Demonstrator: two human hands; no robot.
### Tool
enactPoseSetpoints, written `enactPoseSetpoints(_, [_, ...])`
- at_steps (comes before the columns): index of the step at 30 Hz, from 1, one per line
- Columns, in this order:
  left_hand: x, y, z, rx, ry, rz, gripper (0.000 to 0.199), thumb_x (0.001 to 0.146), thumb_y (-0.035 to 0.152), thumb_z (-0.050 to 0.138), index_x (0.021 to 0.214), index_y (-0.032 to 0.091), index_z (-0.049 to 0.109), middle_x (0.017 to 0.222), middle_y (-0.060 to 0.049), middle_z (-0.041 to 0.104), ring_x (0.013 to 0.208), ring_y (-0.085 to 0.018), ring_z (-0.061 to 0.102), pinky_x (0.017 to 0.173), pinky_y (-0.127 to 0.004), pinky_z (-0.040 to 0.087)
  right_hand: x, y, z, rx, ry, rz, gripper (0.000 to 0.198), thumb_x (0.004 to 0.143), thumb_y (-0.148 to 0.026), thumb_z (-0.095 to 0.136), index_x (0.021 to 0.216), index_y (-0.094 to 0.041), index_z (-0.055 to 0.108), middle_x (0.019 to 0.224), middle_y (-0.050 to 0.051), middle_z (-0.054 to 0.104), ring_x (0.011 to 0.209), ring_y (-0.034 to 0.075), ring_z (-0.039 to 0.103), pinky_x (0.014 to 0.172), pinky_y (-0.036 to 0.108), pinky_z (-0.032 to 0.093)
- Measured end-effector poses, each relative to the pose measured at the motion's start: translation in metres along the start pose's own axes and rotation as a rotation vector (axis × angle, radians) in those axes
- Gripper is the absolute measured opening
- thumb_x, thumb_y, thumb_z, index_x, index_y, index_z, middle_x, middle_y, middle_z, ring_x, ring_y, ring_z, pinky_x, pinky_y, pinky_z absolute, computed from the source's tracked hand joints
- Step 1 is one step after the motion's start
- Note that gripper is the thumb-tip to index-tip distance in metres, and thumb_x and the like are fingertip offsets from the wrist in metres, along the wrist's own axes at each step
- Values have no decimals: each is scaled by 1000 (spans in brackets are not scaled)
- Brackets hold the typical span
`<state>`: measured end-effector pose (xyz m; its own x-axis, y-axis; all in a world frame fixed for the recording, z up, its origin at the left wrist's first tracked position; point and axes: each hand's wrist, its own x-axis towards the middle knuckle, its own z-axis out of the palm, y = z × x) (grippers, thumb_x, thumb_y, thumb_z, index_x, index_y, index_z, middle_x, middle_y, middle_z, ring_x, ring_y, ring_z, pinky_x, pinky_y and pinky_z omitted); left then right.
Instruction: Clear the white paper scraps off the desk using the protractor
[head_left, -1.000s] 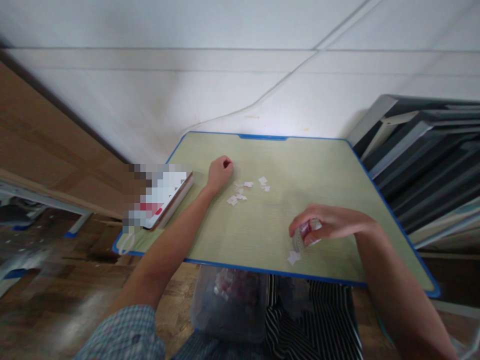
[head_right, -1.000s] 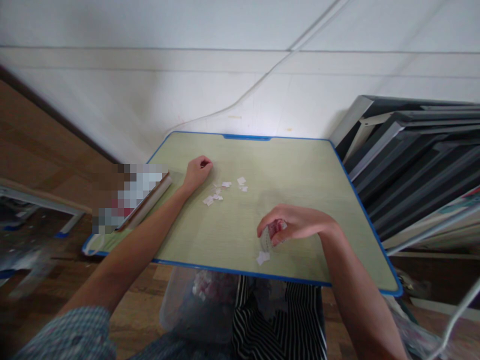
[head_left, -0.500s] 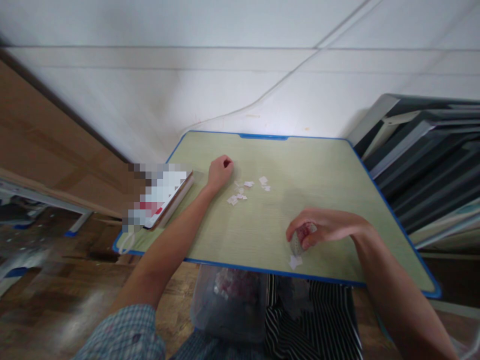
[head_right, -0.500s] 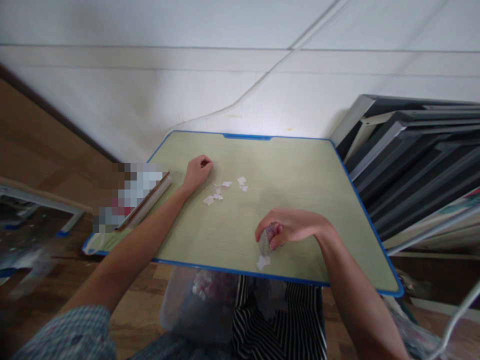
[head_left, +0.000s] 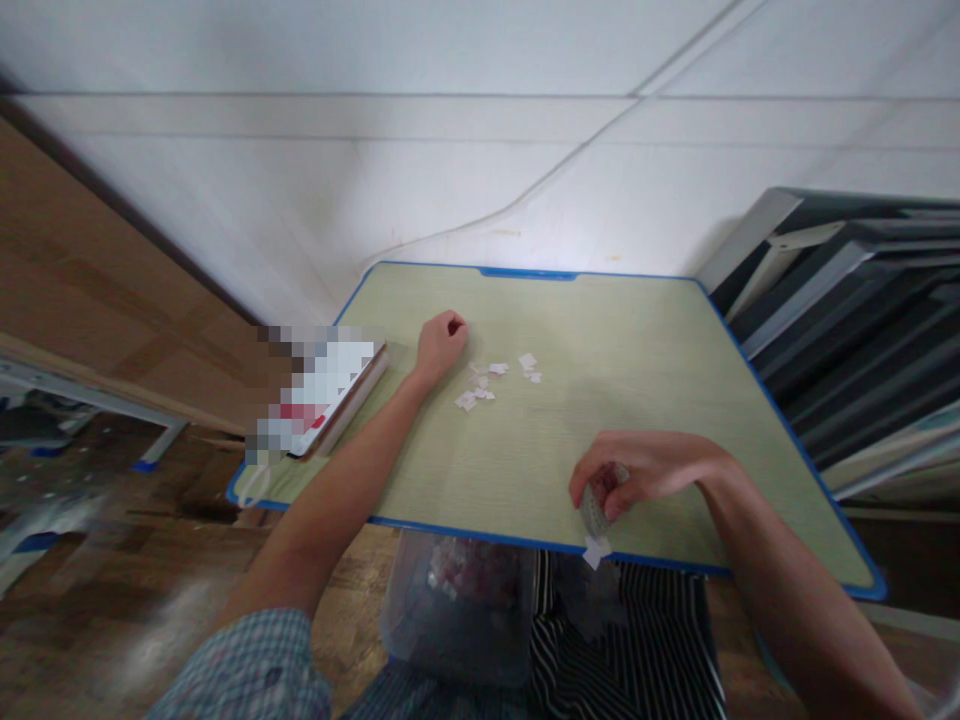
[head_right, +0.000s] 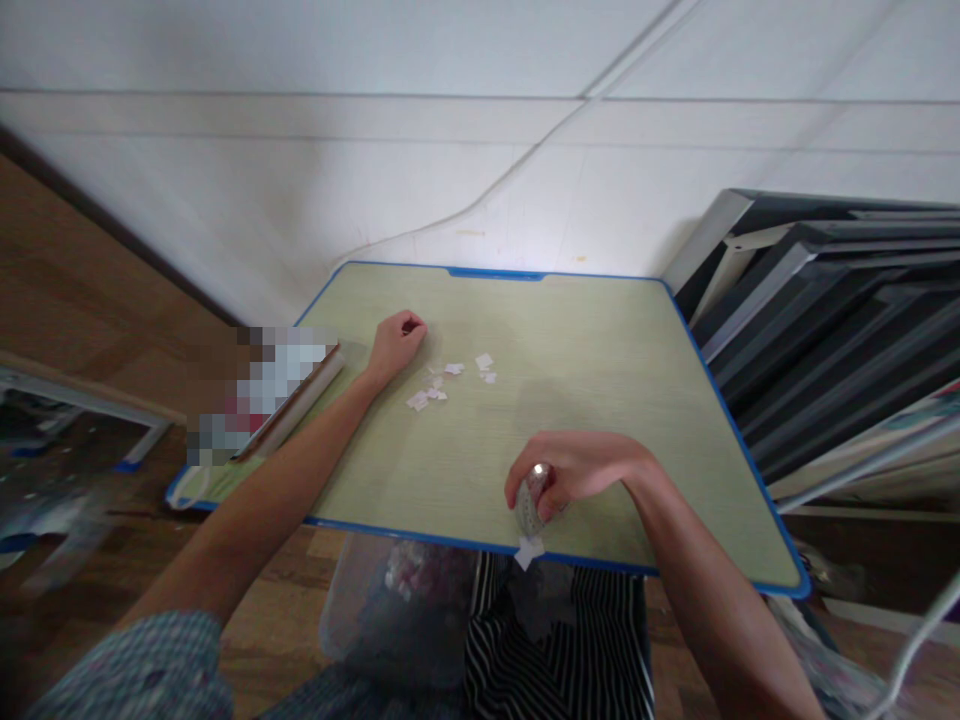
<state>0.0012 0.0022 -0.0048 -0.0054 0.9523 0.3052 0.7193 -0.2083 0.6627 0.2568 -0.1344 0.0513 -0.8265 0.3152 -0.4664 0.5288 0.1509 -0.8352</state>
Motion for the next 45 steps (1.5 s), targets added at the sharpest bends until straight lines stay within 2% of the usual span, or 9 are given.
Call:
enactPoseSetpoints(32, [-1,1,-1,12,-6,-25,15,71,21,43,68,16,57,70,-2,62,66,-12,52,68,-26,41,1,-5,1,-67,-38,-6,29,73,-23,63,98,-10,66,68,5,65,59,11,57,53,18,42])
enactPoseSetpoints(39, [0,1,-1,1,-15,-5,15,70,20,43,68,15,58,70,-4,62,67,-13,52,68,-26,41,3,-10,3,-92,-165,0,32,73,-25,63,100,-8,66,72,9,67,63,13,60,55,20,44])
enactPoseSetpoints(45, [-1,1,-1,17,-6,-6,14,71,21,43,67,16,56,69,-2,61,66,-12,51,67,-26,41,4,-6,0,-87,-117,-57,34,75,-28,62,100,-6,65,74,10,67,65,13,61,57,20,44])
